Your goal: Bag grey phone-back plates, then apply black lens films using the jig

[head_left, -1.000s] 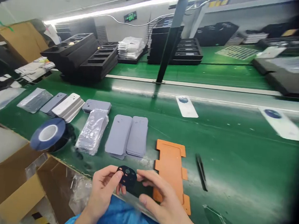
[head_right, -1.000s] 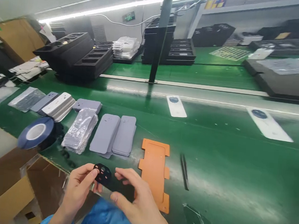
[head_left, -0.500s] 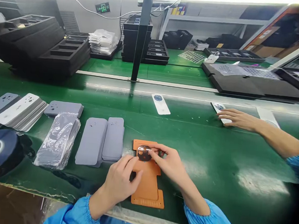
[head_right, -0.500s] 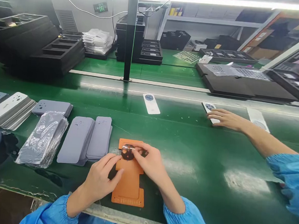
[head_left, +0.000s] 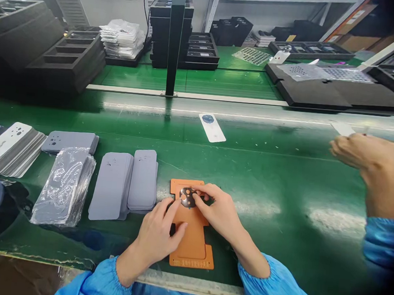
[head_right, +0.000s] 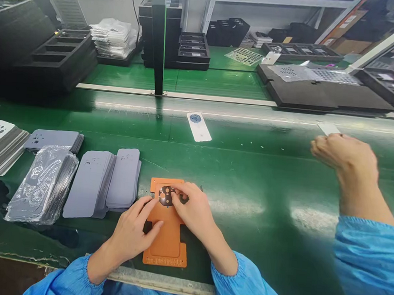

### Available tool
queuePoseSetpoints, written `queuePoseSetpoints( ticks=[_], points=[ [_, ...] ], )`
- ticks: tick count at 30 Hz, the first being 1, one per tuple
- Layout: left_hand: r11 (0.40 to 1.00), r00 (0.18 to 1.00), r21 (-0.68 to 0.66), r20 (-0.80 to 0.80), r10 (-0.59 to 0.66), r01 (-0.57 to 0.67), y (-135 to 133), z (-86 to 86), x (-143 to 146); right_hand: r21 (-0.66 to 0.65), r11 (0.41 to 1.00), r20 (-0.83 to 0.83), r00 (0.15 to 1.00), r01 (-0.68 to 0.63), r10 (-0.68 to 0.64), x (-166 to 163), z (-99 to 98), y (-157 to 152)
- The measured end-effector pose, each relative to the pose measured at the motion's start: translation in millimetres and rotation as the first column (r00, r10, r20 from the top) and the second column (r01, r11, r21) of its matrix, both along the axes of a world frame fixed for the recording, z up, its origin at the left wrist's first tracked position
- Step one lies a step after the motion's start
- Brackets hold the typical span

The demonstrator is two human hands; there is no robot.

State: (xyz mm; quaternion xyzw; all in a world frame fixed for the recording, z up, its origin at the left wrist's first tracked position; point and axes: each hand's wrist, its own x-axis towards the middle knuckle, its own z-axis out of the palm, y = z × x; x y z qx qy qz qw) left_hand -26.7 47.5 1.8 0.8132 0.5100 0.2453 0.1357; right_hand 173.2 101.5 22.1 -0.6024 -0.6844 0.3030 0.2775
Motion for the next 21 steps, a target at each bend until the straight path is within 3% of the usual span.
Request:
queuePoseSetpoints(
  ticks=[13,21],
  points=[
    [0.999,0.998,-0.03,-0.064,-0.017,0.015,0.5,-0.5,1.0,0.098,0.995,0.026,0.999,-0.036,0.033,-0.1,-8.0,-3.4],
    [1.0,0.998,-0.001,-0.062,-0.015,0.015,0.3,0.2,0.8,0.035,0.995,0.095,0.992,-0.091,0.088,8.4,0.2,-3.1]
  ],
)
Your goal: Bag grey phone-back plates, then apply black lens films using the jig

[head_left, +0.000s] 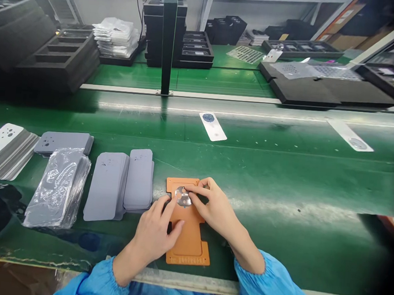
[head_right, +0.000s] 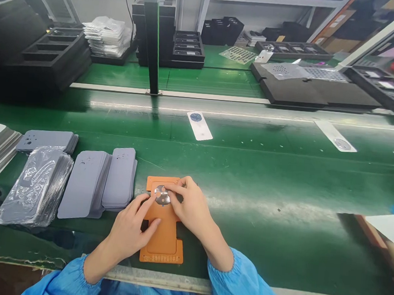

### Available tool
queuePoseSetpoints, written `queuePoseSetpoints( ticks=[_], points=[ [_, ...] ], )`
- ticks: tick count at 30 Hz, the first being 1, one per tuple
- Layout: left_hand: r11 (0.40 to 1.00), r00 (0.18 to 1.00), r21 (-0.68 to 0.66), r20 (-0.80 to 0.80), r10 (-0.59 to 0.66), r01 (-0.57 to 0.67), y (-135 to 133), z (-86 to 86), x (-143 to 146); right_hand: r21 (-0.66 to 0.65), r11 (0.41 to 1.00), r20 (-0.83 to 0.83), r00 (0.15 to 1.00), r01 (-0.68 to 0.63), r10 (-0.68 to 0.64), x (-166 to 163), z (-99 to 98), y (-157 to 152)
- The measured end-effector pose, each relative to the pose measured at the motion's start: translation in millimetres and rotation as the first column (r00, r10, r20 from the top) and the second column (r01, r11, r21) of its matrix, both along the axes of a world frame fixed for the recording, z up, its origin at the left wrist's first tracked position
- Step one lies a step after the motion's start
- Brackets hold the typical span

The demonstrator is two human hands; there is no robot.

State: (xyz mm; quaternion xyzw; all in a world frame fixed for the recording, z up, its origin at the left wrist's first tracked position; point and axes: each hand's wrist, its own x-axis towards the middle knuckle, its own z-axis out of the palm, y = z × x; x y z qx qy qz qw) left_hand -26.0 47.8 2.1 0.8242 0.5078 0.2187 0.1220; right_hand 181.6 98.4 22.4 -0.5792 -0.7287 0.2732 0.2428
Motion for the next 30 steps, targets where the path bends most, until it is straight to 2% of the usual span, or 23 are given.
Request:
queuePoseSetpoints(
  ticks=[5,12,15,17,19,22,26,30],
  points=[
    [1.0,1.0,-0.004,-0.014,-0.002,0.002,0.3,0.2,-0.3,-0.071,0.997,-0.052,0.998,-0.04,0.036,12.4,1.6,3.7],
    [0.999,0.998,0.032,0.062,-0.002,0.0,-1.8,0.3,-1.5,-0.111,0.993,-0.154,0.986,0.05,-0.067,15.1,5.1,7.5],
    [0.999,0.993,0.05,0.114,-0.007,0.002,-4.5,0.6,-2.5,-0.142,0.984,-0.248,0.958,0.112,-0.145,-1.0,12.4,8.1],
    [0.998,0.986,0.067,0.169,-0.012,0.0,-6.3,1.8,-3.2,-0.21,0.973,-0.323,0.932,0.097,-0.162,-17.6,18.7,10.8],
    [0.995,0.972,0.101,0.235,-0.005,-0.019,-7.6,3.8,-4.1,-0.264,0.964,-0.362,0.922,0.036,-0.134,-37.8,25.1,17.1],
    [0.982,0.946,0.177,0.325,0.006,-0.067,-8.1,5.8,-6.1,-0.256,0.965,-0.334,0.941,-0.048,-0.042,-71.5,31.3,34.1],
    [0.96,0.891,0.278,0.445,-0.091,-0.04,-7.0,7.2,-11.2,-0.265,0.963,-0.25,0.968,-0.059,-0.01,-108.0,26.1,63.0],
    [0.942,0.807,0.336,0.553,-0.207,0.011,-13.2,18.8,-21.6,-0.336,0.939,-0.273,0.962,-0.066,-0.03,-120.3,11.6,83.3]
  ],
)
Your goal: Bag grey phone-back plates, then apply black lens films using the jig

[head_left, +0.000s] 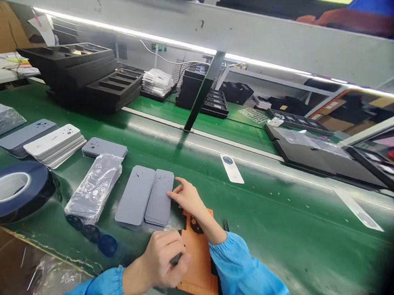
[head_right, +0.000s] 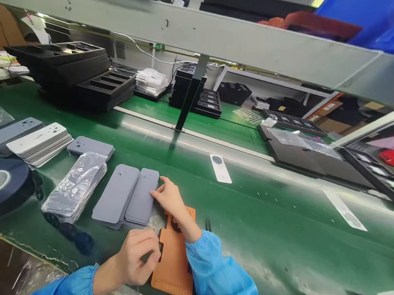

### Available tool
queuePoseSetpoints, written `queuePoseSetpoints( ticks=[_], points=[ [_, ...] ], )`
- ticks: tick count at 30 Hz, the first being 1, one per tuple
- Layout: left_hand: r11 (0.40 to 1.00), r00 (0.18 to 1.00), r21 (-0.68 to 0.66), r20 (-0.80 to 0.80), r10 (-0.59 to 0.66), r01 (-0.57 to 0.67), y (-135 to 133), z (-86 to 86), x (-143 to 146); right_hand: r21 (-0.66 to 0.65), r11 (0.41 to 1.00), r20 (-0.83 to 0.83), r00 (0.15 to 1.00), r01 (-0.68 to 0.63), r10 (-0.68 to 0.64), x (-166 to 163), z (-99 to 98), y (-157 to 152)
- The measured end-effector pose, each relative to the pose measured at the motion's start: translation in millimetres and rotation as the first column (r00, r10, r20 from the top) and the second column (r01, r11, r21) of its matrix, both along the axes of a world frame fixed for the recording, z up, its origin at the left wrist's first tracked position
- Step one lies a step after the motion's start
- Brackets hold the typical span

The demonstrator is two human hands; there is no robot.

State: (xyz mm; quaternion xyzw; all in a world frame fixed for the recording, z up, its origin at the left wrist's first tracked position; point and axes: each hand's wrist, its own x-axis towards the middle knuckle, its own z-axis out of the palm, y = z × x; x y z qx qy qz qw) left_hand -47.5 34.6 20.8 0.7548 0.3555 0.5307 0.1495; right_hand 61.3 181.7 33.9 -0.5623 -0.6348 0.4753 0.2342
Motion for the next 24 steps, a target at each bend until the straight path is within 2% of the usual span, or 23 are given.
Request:
queuePoseSetpoints(
  ticks=[2,5,9,11,14,17,19,24],
  points=[
    [1.0,1.0,0.015,0.029,-0.007,0.007,-9.7,8.1,-6.3,-0.042,0.999,-0.039,0.999,-0.017,0.015,1.6,-4.2,5.4],
    [0.998,0.998,0.036,0.049,0.044,-0.046,-30.3,13.4,-13.7,-0.086,0.996,-0.134,0.991,-0.023,0.011,10.3,-1.0,8.5],
    [0.981,0.989,0.148,0.087,0.118,-0.13,-58.5,0.7,-17.3,-0.103,0.995,-0.276,0.961,-0.012,-0.017,36.8,16.8,-2.6],
    [0.98,0.99,0.142,0.012,0.139,-0.139,-70.8,-8.5,-16.7,-0.113,0.993,-0.37,0.929,-0.032,-0.012,57.6,26.1,-18.1],
    [0.99,0.978,0.016,-0.157,0.139,-0.139,-85.0,-17.9,-13.2,-0.13,0.988,-0.454,0.891,-0.089,0.02,91.1,34.8,-51.3],
    [0.981,0.954,-0.117,-0.276,0.117,-0.154,-90.9,-21.0,-7.9,-0.132,0.985,-0.403,0.914,-0.113,0.051,116.0,35.1,-84.6],
    [0.977,0.93,-0.159,-0.361,0.075,-0.14,-90.1,-21.0,-4.9,-0.099,0.989,-0.317,0.946,-0.107,0.07,124.7,31.1,-100.3],
    [0.969,0.835,-0.201,-0.55,0.012,-0.146,-83.1,-18.8,-0.6,0.048,0.995,-0.087,0.992,-0.091,0.095,128.8,18.4,-115.2]
  ],
)
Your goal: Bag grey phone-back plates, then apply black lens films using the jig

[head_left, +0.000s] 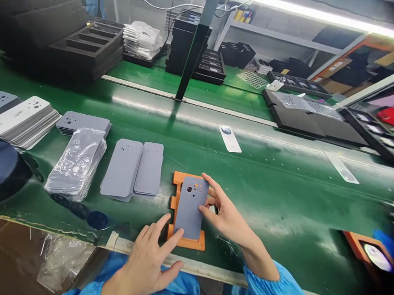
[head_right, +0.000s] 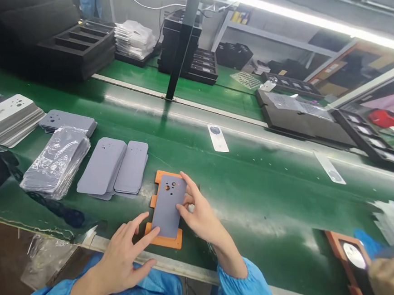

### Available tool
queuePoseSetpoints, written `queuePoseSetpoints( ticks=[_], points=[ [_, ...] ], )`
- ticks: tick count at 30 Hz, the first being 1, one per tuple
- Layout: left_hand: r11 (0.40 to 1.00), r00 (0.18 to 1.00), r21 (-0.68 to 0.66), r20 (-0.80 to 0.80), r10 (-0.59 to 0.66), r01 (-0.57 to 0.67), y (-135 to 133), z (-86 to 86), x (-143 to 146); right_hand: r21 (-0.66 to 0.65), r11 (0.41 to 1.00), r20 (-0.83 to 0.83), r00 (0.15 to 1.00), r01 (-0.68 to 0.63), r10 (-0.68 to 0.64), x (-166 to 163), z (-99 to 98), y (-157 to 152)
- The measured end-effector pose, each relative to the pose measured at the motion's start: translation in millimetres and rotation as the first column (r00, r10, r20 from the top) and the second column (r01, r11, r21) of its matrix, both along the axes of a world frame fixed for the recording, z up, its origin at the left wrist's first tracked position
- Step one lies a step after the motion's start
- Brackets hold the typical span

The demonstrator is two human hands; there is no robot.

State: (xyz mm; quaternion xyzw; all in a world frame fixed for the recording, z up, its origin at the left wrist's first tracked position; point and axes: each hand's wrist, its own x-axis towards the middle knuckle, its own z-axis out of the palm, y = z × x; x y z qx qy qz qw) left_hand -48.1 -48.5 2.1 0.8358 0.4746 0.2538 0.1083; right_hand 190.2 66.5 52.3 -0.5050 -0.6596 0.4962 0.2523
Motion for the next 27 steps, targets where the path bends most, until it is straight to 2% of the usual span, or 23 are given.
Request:
queuePoseSetpoints(
  ticks=[5,8,10,13,16,19,23,27],
  points=[
    [1.0,0.998,-0.021,-0.064,-0.019,0.018,3.0,0.6,3.9,0.218,0.976,0.185,0.981,0.014,-0.055,-1.0,-4.3,-4.2],
    [1.0,0.998,-0.004,-0.059,-0.008,0.007,4.7,-0.4,6.2,0.371,0.927,0.298,0.952,-0.046,-0.072,-4.5,-8.7,-5.2],
    [1.0,0.999,0.003,-0.05,0.001,-0.001,6.1,-1.2,7.3,0.422,0.9,0.411,0.908,-0.106,-0.086,-8.6,-13.6,-4.0],
    [1.0,0.999,0.014,-0.033,0.009,-0.009,7.7,-2.3,8.1,0.42,0.891,0.565,0.818,-0.172,-0.108,-14.9,-21.4,-0.4],
    [0.999,1.0,0.029,-0.017,0.013,-0.013,8.1,-2.2,8.4,0.384,0.899,0.625,0.776,-0.209,-0.087,-19.5,-26.7,0.4],
    [0.999,1.0,0.049,-0.004,0.018,-0.017,8.5,-1.3,8.6,0.381,0.895,0.63,0.774,-0.232,-0.068,-24.5,-29.0,-6.8],
    [0.999,1.0,0.05,-0.003,0.001,-0.001,10.6,-2.1,8.1,0.427,0.86,0.602,0.798,-0.282,-0.038,-36.4,-32.0,-22.5],
    [0.998,1.0,0.054,-0.001,-0.013,0.013,12.3,-6.7,6.3,0.438,0.865,0.59,0.804,-0.245,-0.072,-46.7,-35.7,-27.9]
  ],
)
